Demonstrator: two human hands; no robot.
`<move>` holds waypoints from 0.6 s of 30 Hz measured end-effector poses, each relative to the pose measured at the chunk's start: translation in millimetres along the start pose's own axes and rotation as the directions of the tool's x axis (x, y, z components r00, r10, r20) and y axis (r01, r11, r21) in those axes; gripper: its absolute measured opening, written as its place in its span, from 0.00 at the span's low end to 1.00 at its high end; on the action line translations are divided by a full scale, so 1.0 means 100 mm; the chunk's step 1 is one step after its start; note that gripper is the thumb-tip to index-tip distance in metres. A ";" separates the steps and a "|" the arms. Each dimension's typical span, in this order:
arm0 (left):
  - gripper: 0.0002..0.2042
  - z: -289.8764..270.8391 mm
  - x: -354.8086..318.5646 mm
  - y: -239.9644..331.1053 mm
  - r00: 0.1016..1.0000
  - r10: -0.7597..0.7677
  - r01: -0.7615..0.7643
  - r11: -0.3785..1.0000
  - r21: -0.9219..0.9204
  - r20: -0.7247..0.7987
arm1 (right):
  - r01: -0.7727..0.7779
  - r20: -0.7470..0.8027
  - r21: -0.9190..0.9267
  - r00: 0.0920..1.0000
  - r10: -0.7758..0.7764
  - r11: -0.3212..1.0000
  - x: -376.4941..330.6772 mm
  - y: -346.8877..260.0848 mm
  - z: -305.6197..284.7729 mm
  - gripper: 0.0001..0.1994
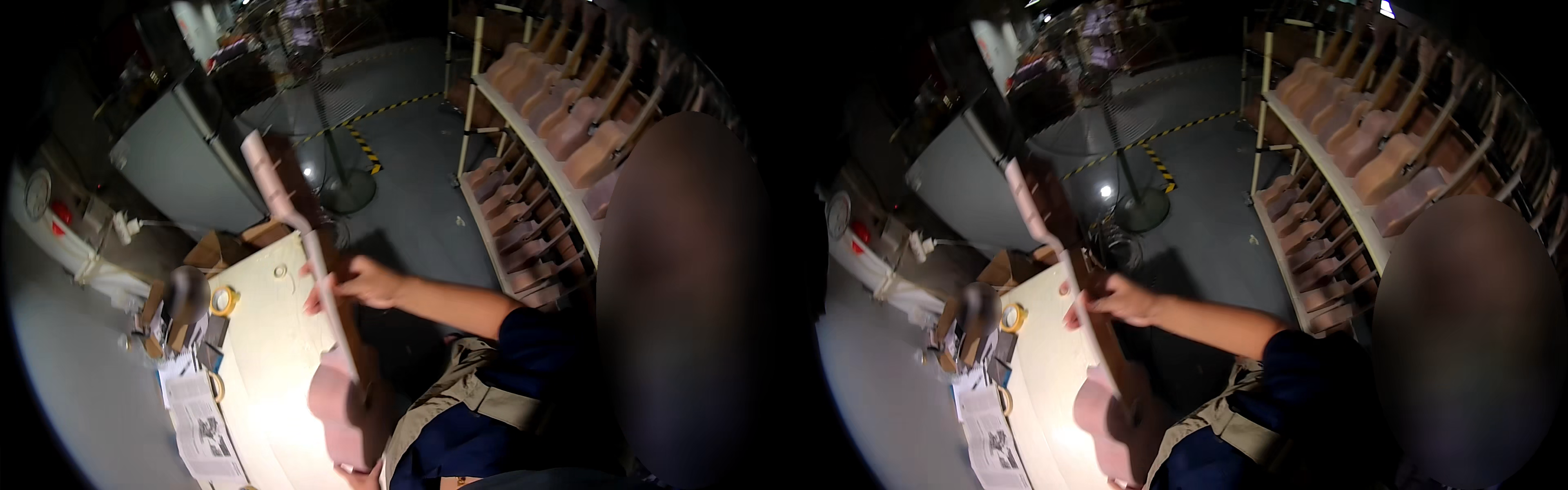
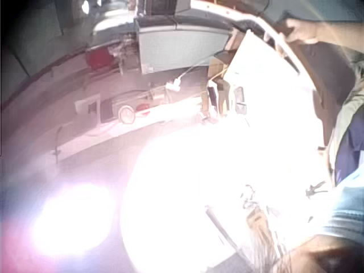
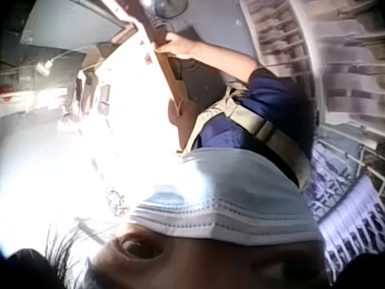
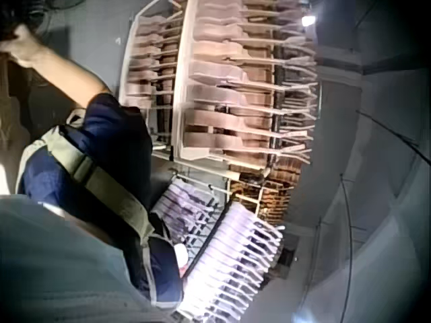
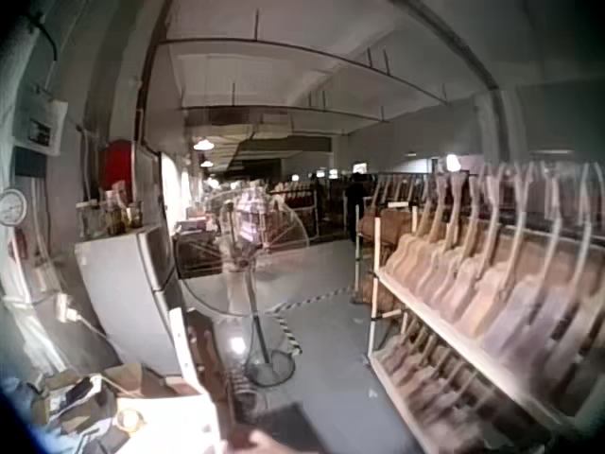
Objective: The person assembles a guitar by attaching the neck to the body, applying tape to the edges, and wiping the surface with a cloth. They then place the finished guitar onto a rack with other guitars.
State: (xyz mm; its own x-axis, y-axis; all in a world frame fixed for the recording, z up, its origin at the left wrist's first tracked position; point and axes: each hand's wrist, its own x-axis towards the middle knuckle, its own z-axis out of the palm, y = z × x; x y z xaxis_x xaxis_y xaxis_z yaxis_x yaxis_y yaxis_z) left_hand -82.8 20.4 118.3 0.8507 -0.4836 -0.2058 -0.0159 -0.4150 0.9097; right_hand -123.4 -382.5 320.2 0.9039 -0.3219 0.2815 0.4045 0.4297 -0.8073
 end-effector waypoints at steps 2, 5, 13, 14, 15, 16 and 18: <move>0.49 0.61 0.12 0.39 0.989 -0.103 0.135 0.925 -0.354 0.107 | 0.220 -0.021 -0.186 0.974 -0.228 0.958 -0.33 -0.62 -0.18 0.21; 0.43 1.45 0.44 0.23 0.978 0.203 -0.162 0.894 -0.418 0.054 | 0.076 -0.457 -0.605 0.782 -0.424 0.792 -1.21 -1.32 -0.42 0.20; 0.55 2.70 0.66 -0.34 0.627 0.059 -0.343 0.916 0.208 0.777 | -0.427 -0.951 -0.293 0.222 -0.215 0.856 -4.35 0.15 -1.10 0.10; 0.54 2.66 0.62 -0.32 0.579 -0.026 -0.414 0.852 0.321 0.815 | -0.389 -0.918 -0.389 0.239 -0.316 0.835 -4.62 0.65 -1.24 0.10; 0.54 2.77 0.51 -0.25 0.536 -0.114 -0.420 0.824 0.381 0.837 | -0.186 -0.951 -0.308 0.039 -0.306 0.933 -4.83 1.02 -1.25 0.09; 0.53 2.80 0.39 -0.20 0.531 -0.197 -0.405 0.796 0.451 0.824 | -0.410 -0.924 -0.342 -0.019 -0.383 0.846 -4.99 1.32 -1.36 0.08; 0.52 2.91 0.30 -0.27 0.499 -0.221 -0.475 0.739 0.478 0.838 | -0.363 -0.981 -0.106 -0.114 -0.158 0.926 -5.38 1.84 -1.67 0.12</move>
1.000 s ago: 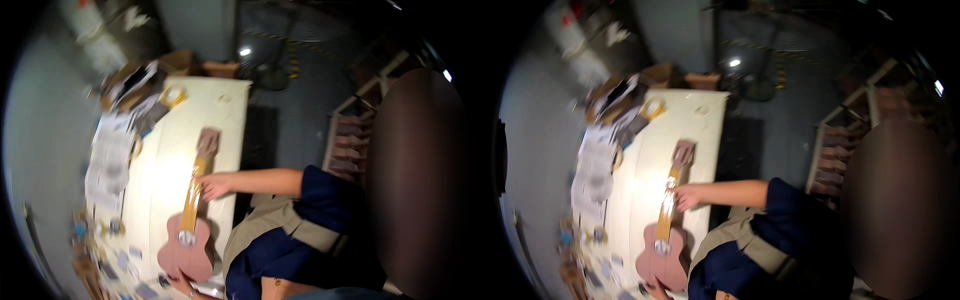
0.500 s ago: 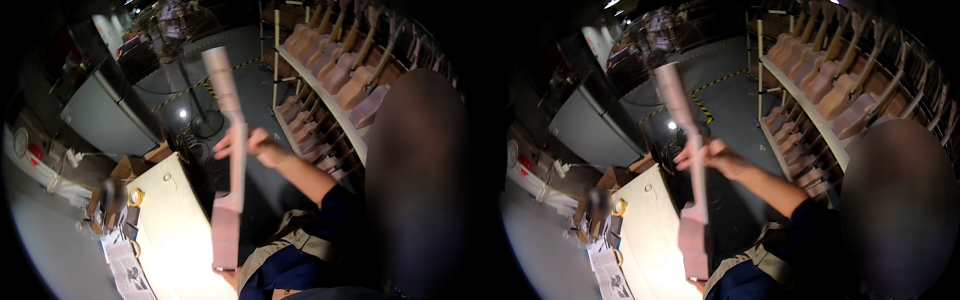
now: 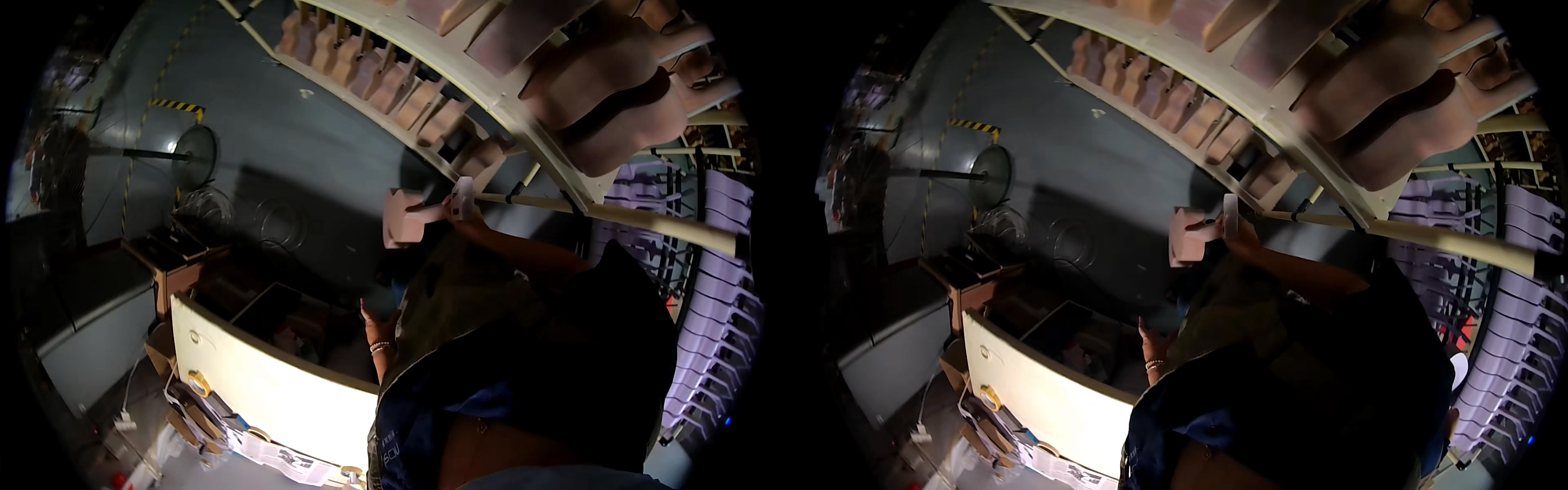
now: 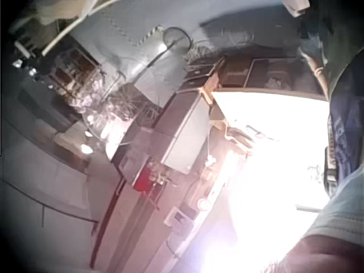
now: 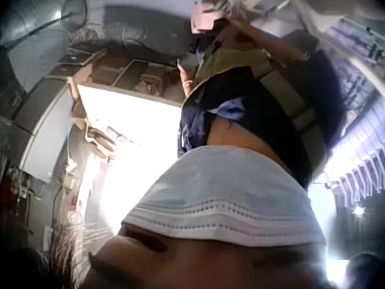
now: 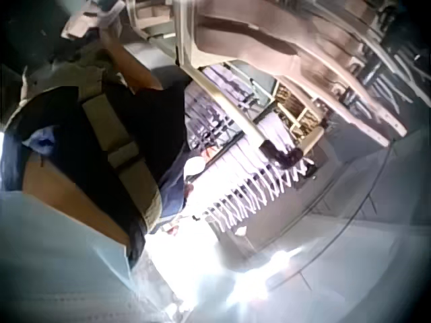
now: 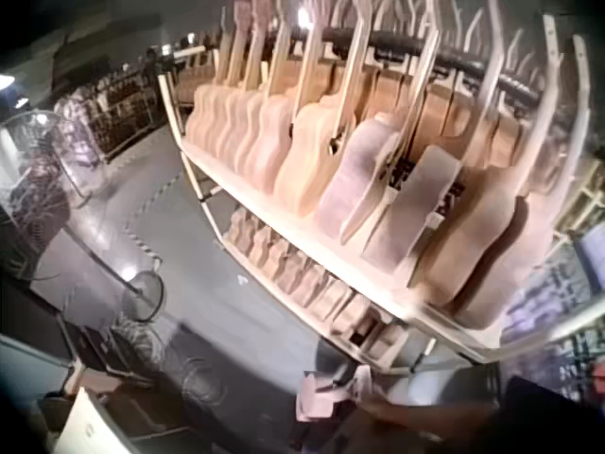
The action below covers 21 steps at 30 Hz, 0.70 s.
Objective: The person assembles a guitar by attaching the neck to the body, applying tape to the edges, and wiping the surface with a cloth. They then place the finished guitar onto a rack with other guitars.
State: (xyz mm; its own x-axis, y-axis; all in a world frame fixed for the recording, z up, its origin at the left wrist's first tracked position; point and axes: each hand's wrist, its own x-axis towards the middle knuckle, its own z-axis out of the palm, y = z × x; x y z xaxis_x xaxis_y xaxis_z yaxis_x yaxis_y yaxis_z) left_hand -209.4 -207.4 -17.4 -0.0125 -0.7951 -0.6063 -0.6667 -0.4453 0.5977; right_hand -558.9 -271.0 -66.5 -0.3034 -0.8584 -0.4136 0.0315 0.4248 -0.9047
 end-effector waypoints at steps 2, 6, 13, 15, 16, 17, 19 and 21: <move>0.50 0.22 0.07 -0.01 0.994 0.104 -0.102 0.991 0.082 -0.023 | -0.146 -0.198 0.008 0.969 0.145 0.989 0.27 0.29 -0.14 0.10; 0.48 0.37 0.12 0.27 0.992 -0.104 0.101 0.994 0.045 0.068 | -0.098 -0.563 -0.319 0.819 -0.106 0.943 0.63 0.49 -0.50 0.10; 0.46 0.68 -0.04 0.19 0.965 -0.230 0.242 0.966 -0.087 0.124 | -0.286 -0.549 -0.816 0.654 -0.520 0.502 1.50 1.04 -1.52 0.14; 0.45 0.71 -0.08 0.24 0.954 -0.268 0.287 0.945 -0.156 0.133 | -0.272 -0.510 -0.852 0.626 -0.590 0.448 1.69 1.09 -1.71 0.14; 0.44 0.75 -0.09 0.18 0.964 -0.245 0.258 0.956 -0.139 0.108 | -0.279 -0.508 -0.854 0.625 -0.592 0.439 1.74 1.12 -1.75 0.14; 0.44 0.78 -0.10 0.21 0.955 -0.274 0.290 0.945 -0.149 0.117 | -0.297 -0.528 -0.839 0.653 -0.544 0.457 1.84 1.10 -1.77 0.14; 0.43 0.80 -0.13 0.30 0.933 -0.334 0.353 0.921 -0.166 0.133 | -0.332 -0.561 -0.800 0.709 -0.428 0.499 1.97 1.05 -1.60 0.14; 0.42 0.86 -0.17 0.21 0.946 -0.294 0.316 0.929 -0.191 0.134 | -0.357 -0.555 -0.777 0.777 -0.298 0.518 2.02 1.08 -1.30 0.14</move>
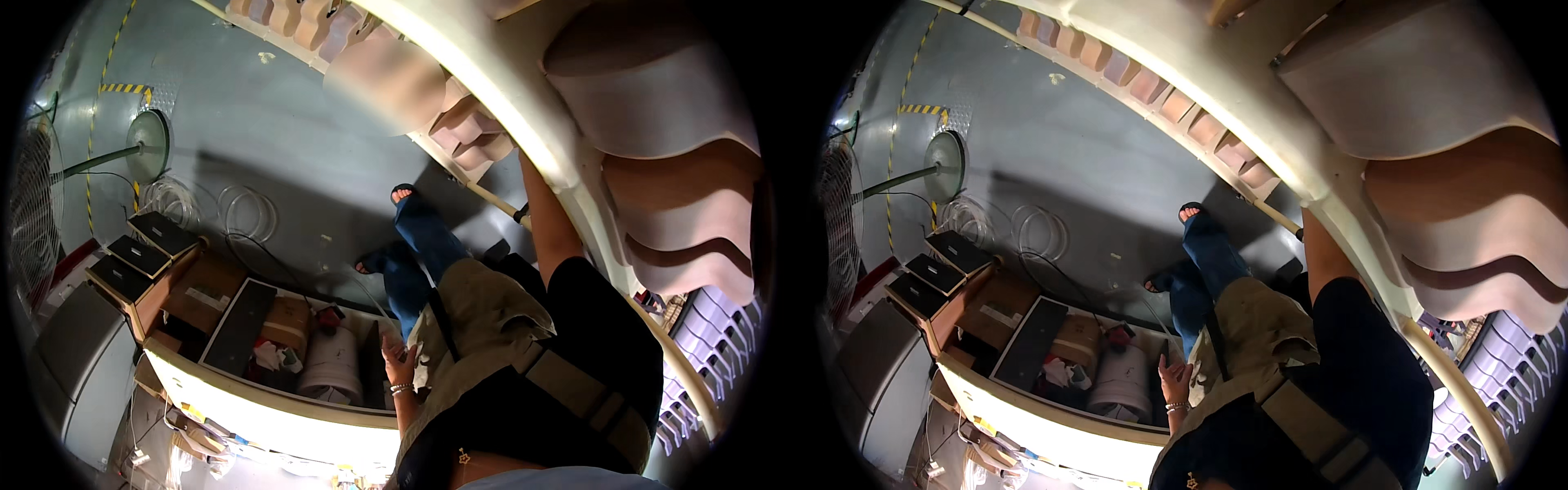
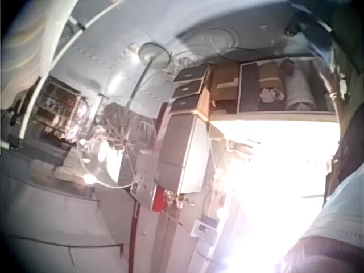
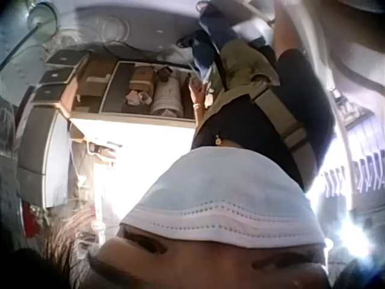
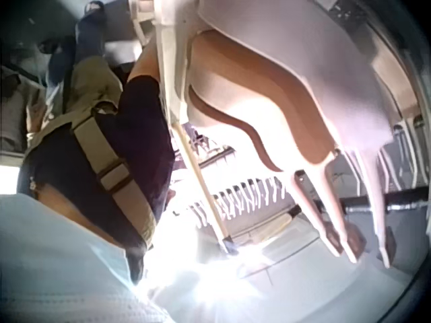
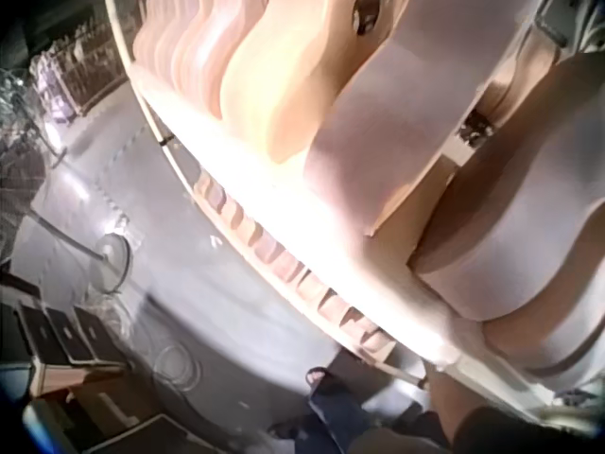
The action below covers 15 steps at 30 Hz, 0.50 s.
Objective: The person assembles a guitar by attaching the neck to the body, applying tape to the edges, and wiping the surface with a cloth. They then place the finished guitar onto a rack with other guitars.
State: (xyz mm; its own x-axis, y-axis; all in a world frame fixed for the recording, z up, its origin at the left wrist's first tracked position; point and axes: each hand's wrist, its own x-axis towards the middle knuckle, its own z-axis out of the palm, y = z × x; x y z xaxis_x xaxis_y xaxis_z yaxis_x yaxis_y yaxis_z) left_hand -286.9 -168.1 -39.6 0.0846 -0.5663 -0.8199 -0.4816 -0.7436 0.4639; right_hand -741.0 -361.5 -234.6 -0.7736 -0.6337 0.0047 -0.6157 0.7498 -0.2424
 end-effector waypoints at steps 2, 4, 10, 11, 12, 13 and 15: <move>0.42 0.05 0.00 -0.17 1.000 0.002 -0.002 1.000 0.015 0.001 | 0.004 0.142 0.009 0.990 -0.006 1.000 -0.22 -0.23 0.16 0.14; 0.40 0.08 -0.05 -0.12 1.000 -0.024 0.025 1.000 0.014 -0.019 | 0.031 0.243 0.031 0.969 -0.037 0.999 -0.44 -0.43 0.27 0.15; 0.37 0.16 -0.13 -0.32 0.993 -0.118 0.117 0.987 -0.107 -0.008 | 0.032 0.159 -0.102 0.987 -0.015 0.994 0.48 0.46 0.14 0.15; 0.36 0.17 -0.14 -0.27 0.995 -0.101 0.102 0.995 -0.025 0.019 | 0.017 0.172 -0.137 0.985 0.007 0.990 0.70 0.56 0.09 0.15; 0.36 0.16 -0.11 -0.14 0.996 -0.083 0.083 0.996 -0.011 0.038 | -0.009 0.186 -0.165 0.982 0.041 0.986 0.80 0.66 0.01 0.15; 0.35 0.19 -0.13 -0.15 0.995 -0.093 0.093 0.996 -0.012 0.028 | 0.001 0.227 -0.179 0.973 0.040 0.984 0.97 0.68 0.00 0.15; 0.33 0.19 -0.12 -0.18 0.995 -0.094 0.096 0.994 -0.045 0.027 | -0.007 0.274 -0.194 0.960 0.061 0.981 1.09 0.73 -0.05 0.15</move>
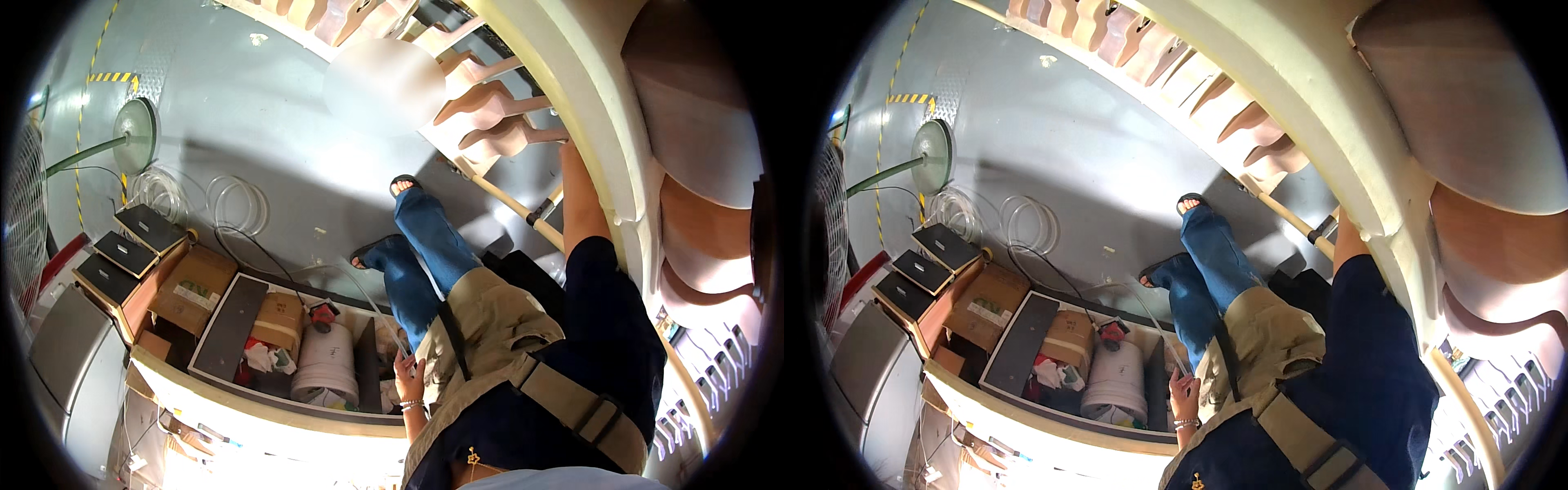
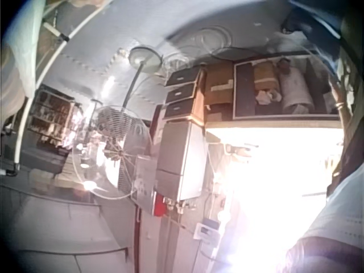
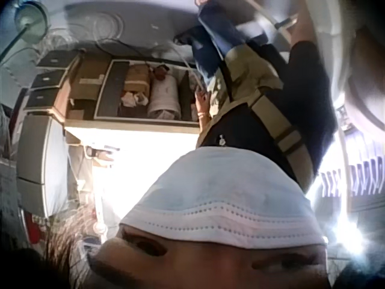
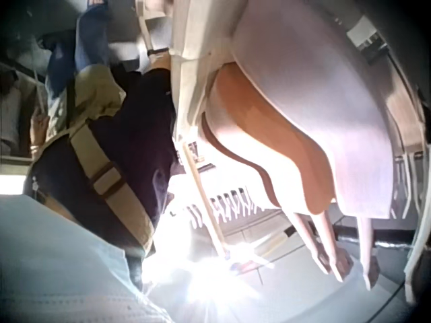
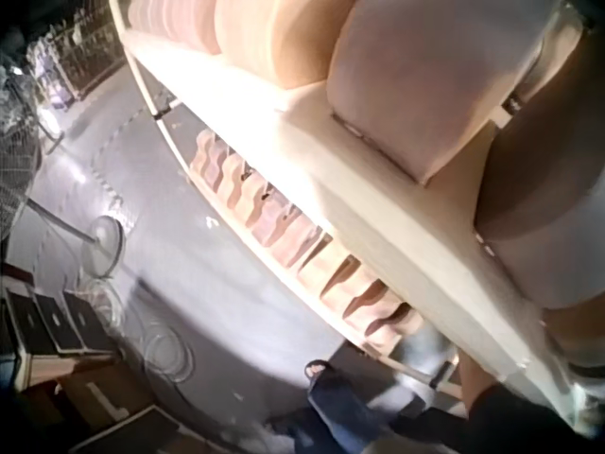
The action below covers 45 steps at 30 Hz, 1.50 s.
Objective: The person assembles a guitar by attaching the neck to the body, applying tape to the edges, and wiping the surface with a cloth. They then place the finished guitar onto a rack with other guitars.
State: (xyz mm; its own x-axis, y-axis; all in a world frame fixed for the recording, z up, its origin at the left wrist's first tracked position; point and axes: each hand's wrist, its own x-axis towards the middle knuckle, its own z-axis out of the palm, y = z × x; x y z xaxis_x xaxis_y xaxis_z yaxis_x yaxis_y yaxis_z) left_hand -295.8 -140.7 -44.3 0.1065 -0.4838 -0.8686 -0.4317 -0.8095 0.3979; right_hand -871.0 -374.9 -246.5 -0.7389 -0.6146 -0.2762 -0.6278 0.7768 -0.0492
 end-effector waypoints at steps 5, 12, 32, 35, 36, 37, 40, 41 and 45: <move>0.31 -0.05 0.15 -0.09 1.000 0.011 -0.010 0.999 -0.051 0.025 | 0.064 0.038 0.047 0.997 -0.066 0.997 -0.16 -0.04 0.00 0.16; 0.30 -0.14 0.01 0.01 0.989 0.148 -0.150 0.969 0.194 0.026 | 0.405 0.122 0.341 0.876 -0.467 0.848 -1.68 0.09 0.64 0.16; 0.44 -2.87 -0.88 0.16 0.436 0.057 -0.829 0.414 -0.376 -0.898 | -0.090 -0.260 0.955 0.211 -0.942 -0.283 -4.62 -3.72 -4.33 0.22; 0.46 -3.15 -1.44 -0.13 0.432 0.066 -0.898 0.127 -0.421 -0.900 | -0.337 -0.013 0.933 0.315 -0.949 -0.125 -4.72 -4.17 -3.96 0.25; 0.41 -3.11 -1.48 -0.45 0.468 0.043 -0.883 -0.021 -0.469 -0.883 | -0.369 0.075 0.929 0.227 -0.971 -0.014 -4.84 -4.37 -3.76 0.26; 0.38 -3.03 -1.51 -0.73 0.487 0.031 -0.859 -0.166 -0.485 -0.873 | -0.398 0.159 0.913 0.138 -0.978 0.092 -4.97 -4.57 -3.49 0.27; 0.30 -2.70 -1.79 -1.25 0.481 -0.373 -0.871 -0.103 -0.480 -0.793 | -0.349 0.478 0.768 -0.245 -0.843 0.537 -5.81 -5.21 -2.90 0.26; 0.27 -2.60 -1.83 -1.46 0.476 -0.434 -0.873 -0.132 -0.469 -0.765 | -0.284 0.541 0.724 -0.333 -0.773 0.629 -6.11 -5.40 -2.62 0.25; 0.26 -2.00 -2.00 -1.89 0.380 -0.745 -0.914 -0.210 -0.348 -0.548 | -0.045 0.736 0.456 -0.543 -0.405 0.889 -7.17 -5.82 -1.51 0.26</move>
State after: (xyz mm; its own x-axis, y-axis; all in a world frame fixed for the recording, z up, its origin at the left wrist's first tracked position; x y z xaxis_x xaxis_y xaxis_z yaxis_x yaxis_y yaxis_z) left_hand -56.5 42.9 113.0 0.8529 0.2375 -0.4650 0.3051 0.4960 0.8129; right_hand -13.1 -406.9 125.2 0.8353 0.1199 -0.5365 -0.4132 0.7807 -0.4688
